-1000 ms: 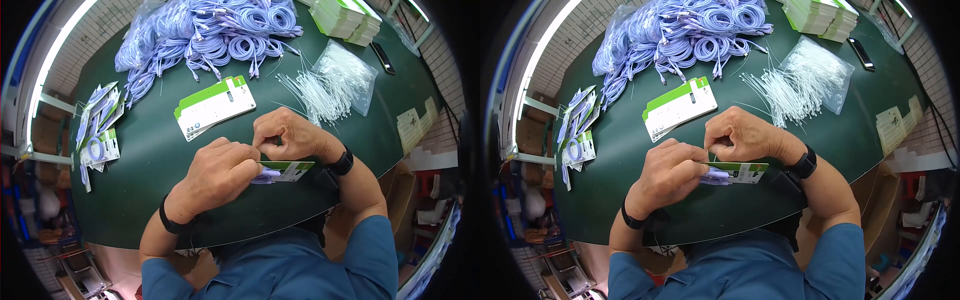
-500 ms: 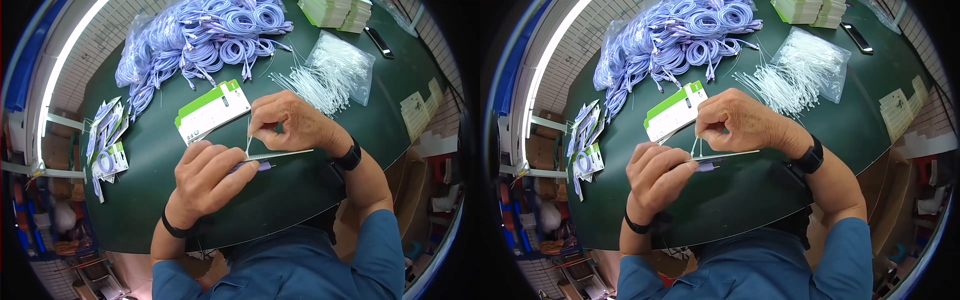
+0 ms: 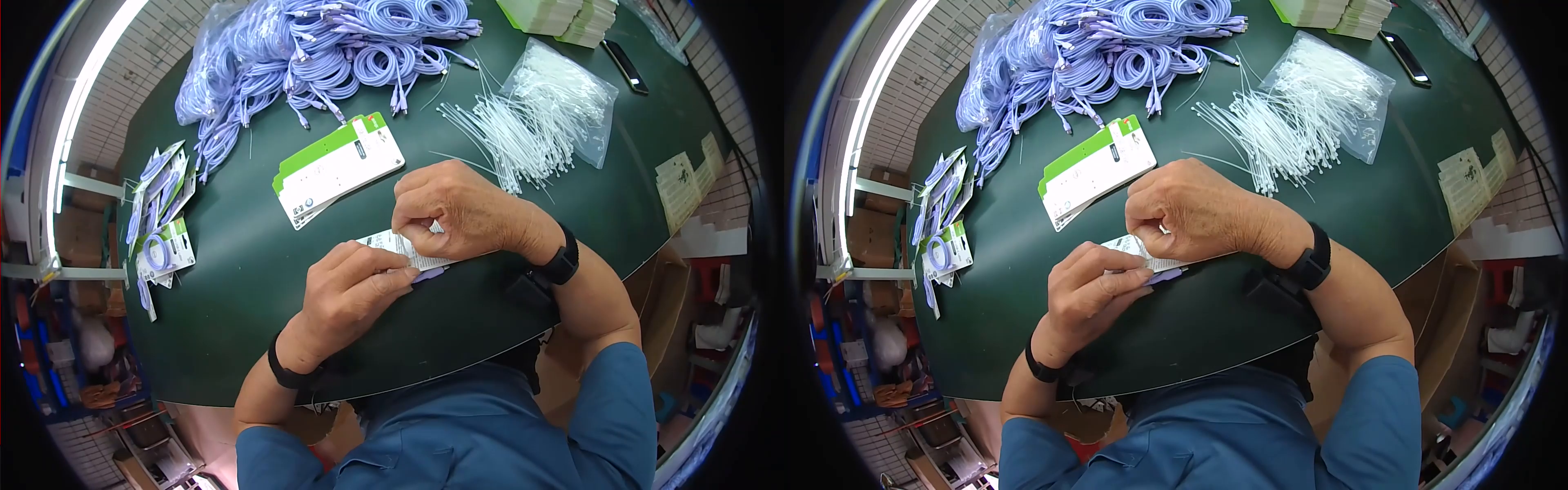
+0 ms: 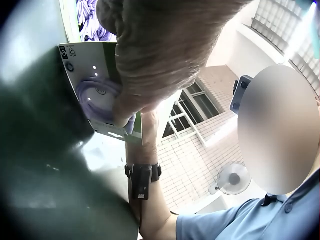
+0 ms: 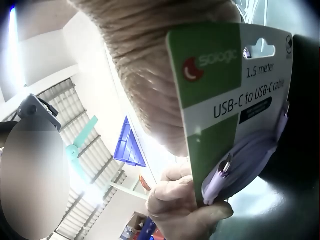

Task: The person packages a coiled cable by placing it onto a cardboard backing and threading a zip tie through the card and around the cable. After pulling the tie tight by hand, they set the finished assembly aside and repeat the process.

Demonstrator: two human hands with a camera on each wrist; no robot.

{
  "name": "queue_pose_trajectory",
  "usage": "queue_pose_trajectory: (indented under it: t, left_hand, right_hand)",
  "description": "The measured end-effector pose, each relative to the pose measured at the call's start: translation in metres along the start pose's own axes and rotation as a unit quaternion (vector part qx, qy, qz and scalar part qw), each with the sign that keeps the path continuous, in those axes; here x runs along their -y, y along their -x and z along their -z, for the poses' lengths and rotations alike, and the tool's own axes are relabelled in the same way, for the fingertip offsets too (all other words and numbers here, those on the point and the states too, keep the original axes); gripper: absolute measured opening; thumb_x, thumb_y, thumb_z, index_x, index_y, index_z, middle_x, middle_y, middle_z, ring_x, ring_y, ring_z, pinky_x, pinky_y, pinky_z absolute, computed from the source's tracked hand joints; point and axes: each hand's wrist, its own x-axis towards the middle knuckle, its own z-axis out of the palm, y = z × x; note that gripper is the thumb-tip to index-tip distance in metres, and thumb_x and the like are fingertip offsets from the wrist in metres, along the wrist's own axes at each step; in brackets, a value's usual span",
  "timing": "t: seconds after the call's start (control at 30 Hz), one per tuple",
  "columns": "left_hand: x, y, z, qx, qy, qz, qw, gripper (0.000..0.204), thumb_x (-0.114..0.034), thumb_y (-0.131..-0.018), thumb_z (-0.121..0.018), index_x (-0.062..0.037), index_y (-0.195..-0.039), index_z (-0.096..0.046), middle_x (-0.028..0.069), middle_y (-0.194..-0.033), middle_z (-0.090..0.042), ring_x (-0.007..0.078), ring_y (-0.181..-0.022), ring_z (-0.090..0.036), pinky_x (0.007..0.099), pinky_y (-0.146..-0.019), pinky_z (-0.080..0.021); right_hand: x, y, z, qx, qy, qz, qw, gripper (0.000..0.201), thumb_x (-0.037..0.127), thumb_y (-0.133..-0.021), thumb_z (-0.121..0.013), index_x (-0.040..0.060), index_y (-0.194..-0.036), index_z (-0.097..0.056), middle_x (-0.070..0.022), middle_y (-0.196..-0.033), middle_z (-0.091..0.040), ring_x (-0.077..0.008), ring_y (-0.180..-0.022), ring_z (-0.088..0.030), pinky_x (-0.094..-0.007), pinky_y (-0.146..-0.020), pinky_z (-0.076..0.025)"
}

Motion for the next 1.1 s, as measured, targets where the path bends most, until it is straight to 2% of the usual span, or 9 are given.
queue_pose_trajectory:
  t: [0.07,0.33,0.43,0.87,1.0,1.1]
  left_hand:
    - [0.002,0.001,0.000,-0.011,-0.004,0.002,1.000,0.028,-0.002,-0.074,-0.087,-0.0063,-0.099,-0.076,0.0053,-0.097,-0.075,0.0232,-0.079,-0.070,0.0354,-0.067,-0.055]
    - [0.005,0.003,0.002,-0.027,0.001,0.032,0.999,0.029,-0.002,-0.071,-0.089,-0.0063,-0.097,-0.075,0.0058,-0.094,-0.074,0.0241,-0.078,-0.069,0.0363,-0.066,-0.056]
    - [0.004,0.002,0.003,-0.025,-0.004,0.039,0.999,0.030,-0.001,-0.071,-0.089,-0.0061,-0.097,-0.074,0.0065,-0.096,-0.074,0.0239,-0.078,-0.070,0.0360,-0.066,-0.056]
    - [-0.005,0.001,0.003,-0.019,-0.004,0.067,0.998,0.032,0.004,-0.070,-0.087,-0.0062,-0.097,-0.073,0.0068,-0.099,-0.075,0.0252,-0.082,-0.072,0.0360,-0.070,-0.058]
    - [-0.003,0.001,0.006,-0.001,-0.001,0.067,0.998,0.034,0.006,-0.070,-0.089,-0.0053,-0.098,-0.073,0.0089,-0.100,-0.077,0.0257,-0.086,-0.074,0.0353,-0.073,-0.060]
    - [-0.001,-0.002,0.008,0.011,0.018,0.082,0.996,0.034,0.005,-0.071,-0.089,-0.0052,-0.099,-0.073,0.0094,-0.100,-0.078,0.0259,-0.086,-0.074,0.0350,-0.074,-0.059]
  right_hand:
    - [0.001,-0.001,0.000,-0.005,0.006,0.003,1.000,0.007,-0.001,-0.076,-0.069,0.0046,-0.079,-0.071,-0.0073,-0.071,-0.061,-0.0284,-0.067,-0.063,-0.0383,-0.060,-0.050]
    - [0.013,-0.003,-0.001,0.010,-0.122,-0.050,0.991,0.007,0.001,-0.078,-0.068,0.0037,-0.082,-0.073,-0.0054,-0.072,-0.062,-0.0205,-0.060,-0.059,-0.0335,-0.056,-0.047]
    - [0.011,-0.004,0.000,0.012,-0.157,-0.111,0.981,0.008,0.001,-0.080,-0.067,0.0028,-0.083,-0.074,-0.0053,-0.072,-0.064,-0.0184,-0.060,-0.059,-0.0327,-0.057,-0.047]
    - [0.001,-0.002,-0.006,-0.013,-0.090,-0.123,0.988,0.010,-0.001,-0.080,-0.065,0.0008,-0.083,-0.074,-0.0077,-0.073,-0.067,-0.0179,-0.063,-0.062,-0.0326,-0.060,-0.049]
    - [0.001,-0.003,-0.007,-0.021,-0.073,-0.144,0.987,0.009,-0.001,-0.080,-0.064,-0.0008,-0.082,-0.073,-0.0086,-0.072,-0.067,-0.0172,-0.063,-0.062,-0.0318,-0.061,-0.049]
    - [0.001,-0.003,-0.006,0.018,-0.063,-0.196,0.978,0.010,0.000,-0.082,-0.064,-0.0025,-0.084,-0.074,-0.0076,-0.073,-0.069,-0.0131,-0.064,-0.060,-0.0300,-0.062,-0.049]
